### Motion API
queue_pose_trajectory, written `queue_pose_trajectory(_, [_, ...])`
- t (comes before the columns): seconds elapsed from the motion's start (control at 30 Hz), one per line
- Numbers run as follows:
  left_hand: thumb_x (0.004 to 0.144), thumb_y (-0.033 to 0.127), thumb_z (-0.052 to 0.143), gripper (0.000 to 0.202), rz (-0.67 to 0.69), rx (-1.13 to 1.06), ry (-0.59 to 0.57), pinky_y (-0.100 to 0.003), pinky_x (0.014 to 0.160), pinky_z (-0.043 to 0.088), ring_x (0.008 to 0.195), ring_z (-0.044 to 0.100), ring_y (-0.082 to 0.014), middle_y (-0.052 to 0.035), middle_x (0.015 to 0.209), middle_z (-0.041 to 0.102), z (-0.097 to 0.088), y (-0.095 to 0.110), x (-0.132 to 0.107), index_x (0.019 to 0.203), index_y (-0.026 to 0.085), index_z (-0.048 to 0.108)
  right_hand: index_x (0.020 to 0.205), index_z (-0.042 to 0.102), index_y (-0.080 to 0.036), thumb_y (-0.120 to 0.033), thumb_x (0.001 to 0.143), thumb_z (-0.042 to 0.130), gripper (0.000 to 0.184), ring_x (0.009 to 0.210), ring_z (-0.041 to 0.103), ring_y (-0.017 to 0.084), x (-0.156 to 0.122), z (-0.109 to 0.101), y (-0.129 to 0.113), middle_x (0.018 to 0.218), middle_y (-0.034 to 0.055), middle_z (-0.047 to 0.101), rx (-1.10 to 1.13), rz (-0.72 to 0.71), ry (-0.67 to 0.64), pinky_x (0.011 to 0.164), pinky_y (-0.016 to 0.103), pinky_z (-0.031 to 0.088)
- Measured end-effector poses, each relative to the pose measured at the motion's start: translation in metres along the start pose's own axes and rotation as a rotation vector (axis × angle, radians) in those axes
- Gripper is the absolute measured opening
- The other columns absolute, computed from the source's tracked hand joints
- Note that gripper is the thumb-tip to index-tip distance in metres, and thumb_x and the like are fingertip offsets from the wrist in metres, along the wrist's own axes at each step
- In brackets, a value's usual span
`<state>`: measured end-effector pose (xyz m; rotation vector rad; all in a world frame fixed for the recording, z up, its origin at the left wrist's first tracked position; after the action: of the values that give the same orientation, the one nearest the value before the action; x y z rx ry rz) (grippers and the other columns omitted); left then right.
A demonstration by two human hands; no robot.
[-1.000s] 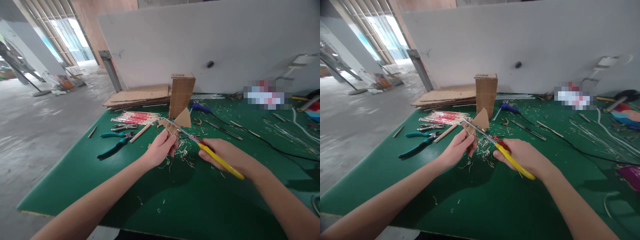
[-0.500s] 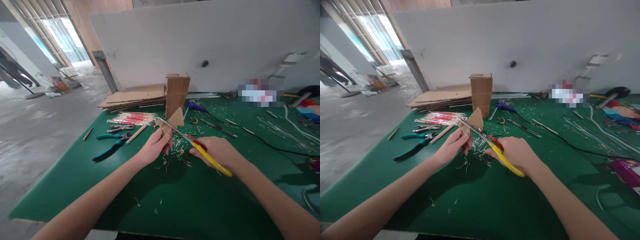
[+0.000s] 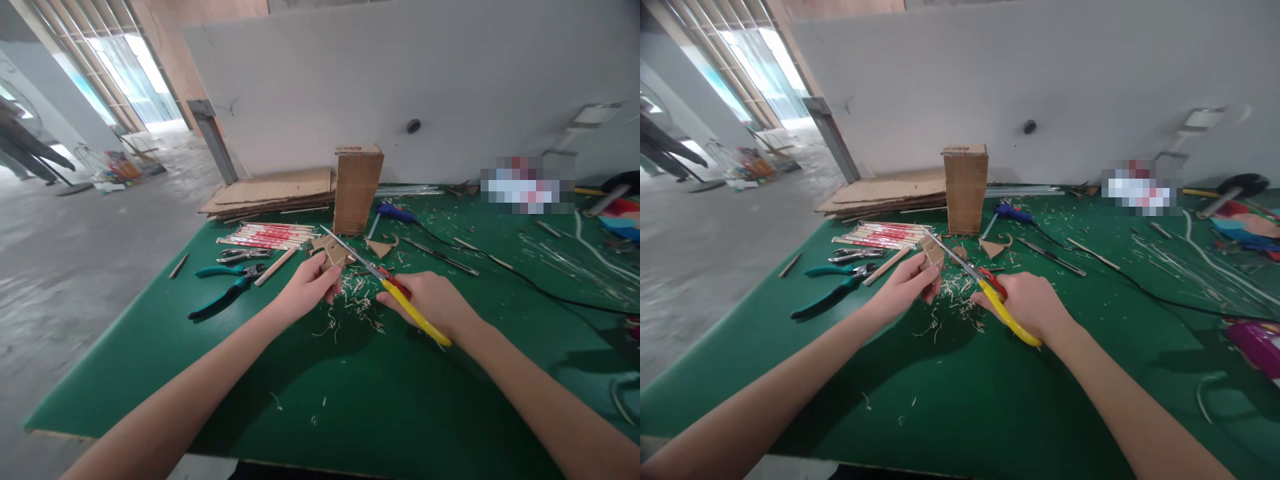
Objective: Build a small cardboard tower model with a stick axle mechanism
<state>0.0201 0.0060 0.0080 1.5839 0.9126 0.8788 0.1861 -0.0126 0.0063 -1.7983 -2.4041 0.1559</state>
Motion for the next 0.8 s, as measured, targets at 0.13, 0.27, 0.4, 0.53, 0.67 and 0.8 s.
queue_pose_trajectory(0.13, [0.086,0.031,0.051,0.018,0.003,0.03,0.056,-0.022,0.046,0.034,0.049,0.045,-0.0073,0.0028,0.06,0.05,-0.005,0.004,0.0,0.076,0.018,0.044,0.065,0.048,-0.022,-0.062,0.081,0.044,0.043,0.051,0.048,0.015,-0.001,-0.001,0.003,0.06,0.0022,0.056,0.138,0.004,0.022,0.048,0.027,0.029])
queue_pose_trajectory(0.27, [0.082,0.032,0.057,0.019,-0.005,0.031,0.104,-0.021,0.045,0.03,0.049,0.042,-0.0065,0.0036,0.059,0.048,-0.01,0.003,0.0,0.075,0.017,0.047,0.067,0.044,-0.022,-0.061,0.083,0.039,0.042,0.051,0.045,0.014,-0.005,-0.005,0.005,0.06,0.0014,0.052,0.262,-0.015,0.026,0.05,0.027,0.031])
queue_pose_trajectory(0.4, [0.081,0.034,0.059,0.021,-0.029,-0.012,0.121,-0.021,0.045,0.026,0.048,0.038,-0.0052,0.0036,0.062,0.048,-0.013,-0.002,0.0,0.075,0.017,0.049,0.075,0.042,-0.022,-0.061,0.085,0.034,0.041,0.058,0.05,0.016,-0.005,-0.007,0.011,0.07,0.0037,0.055,0.296,-0.061,0.009,0.054,0.029,0.036])
queue_pose_trajectory(0.53, [0.086,0.036,0.051,0.018,-0.09,-0.117,0.111,-0.02,0.042,0.021,0.047,0.033,-0.0054,0.0054,0.059,0.04,-0.011,-0.008,0.001,0.083,0.018,0.047,0.085,0.044,-0.022,-0.062,0.083,0.038,0.041,0.067,0.054,0.019,-0.003,-0.002,0.021,0.08,0.0065,0.055,0.239,-0.045,-0.037,0.059,0.032,0.041])
queue_pose_trajectory(0.67, [0.085,0.032,0.055,0.015,-0.048,-0.207,0.163,-0.021,0.042,0.017,0.045,0.028,-0.0051,0.0076,0.056,0.032,-0.015,-0.006,0.001,0.086,0.02,0.047,0.085,0.043,-0.022,-0.065,0.083,0.035,0.044,0.069,0.053,0.02,-0.006,0.001,0.024,0.084,0.0069,0.052,0.217,-0.015,-0.118,0.062,0.036,0.043])
queue_pose_trajectory(0.8, [0.08,0.032,0.063,0.017,0.034,-0.205,0.162,-0.022,0.042,0.016,0.046,0.027,-0.0048,0.007,0.056,0.033,-0.019,-0.002,0.001,0.083,0.018,0.054,0.094,0.046,-0.022,-0.068,0.081,0.037,0.049,0.075,0.055,0.021,-0.013,0.001,0.02,0.096,0.0098,0.052,0.279,0.007,-0.242,0.065,0.038,0.046])
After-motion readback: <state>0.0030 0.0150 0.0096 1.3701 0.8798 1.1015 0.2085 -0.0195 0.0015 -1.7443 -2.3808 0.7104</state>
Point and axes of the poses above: each hand's wrist, its own x-axis towards the middle knuckle, its own z-axis out of the palm, y = z × x, the point moved 8 cm from there along x, towards the middle knuckle
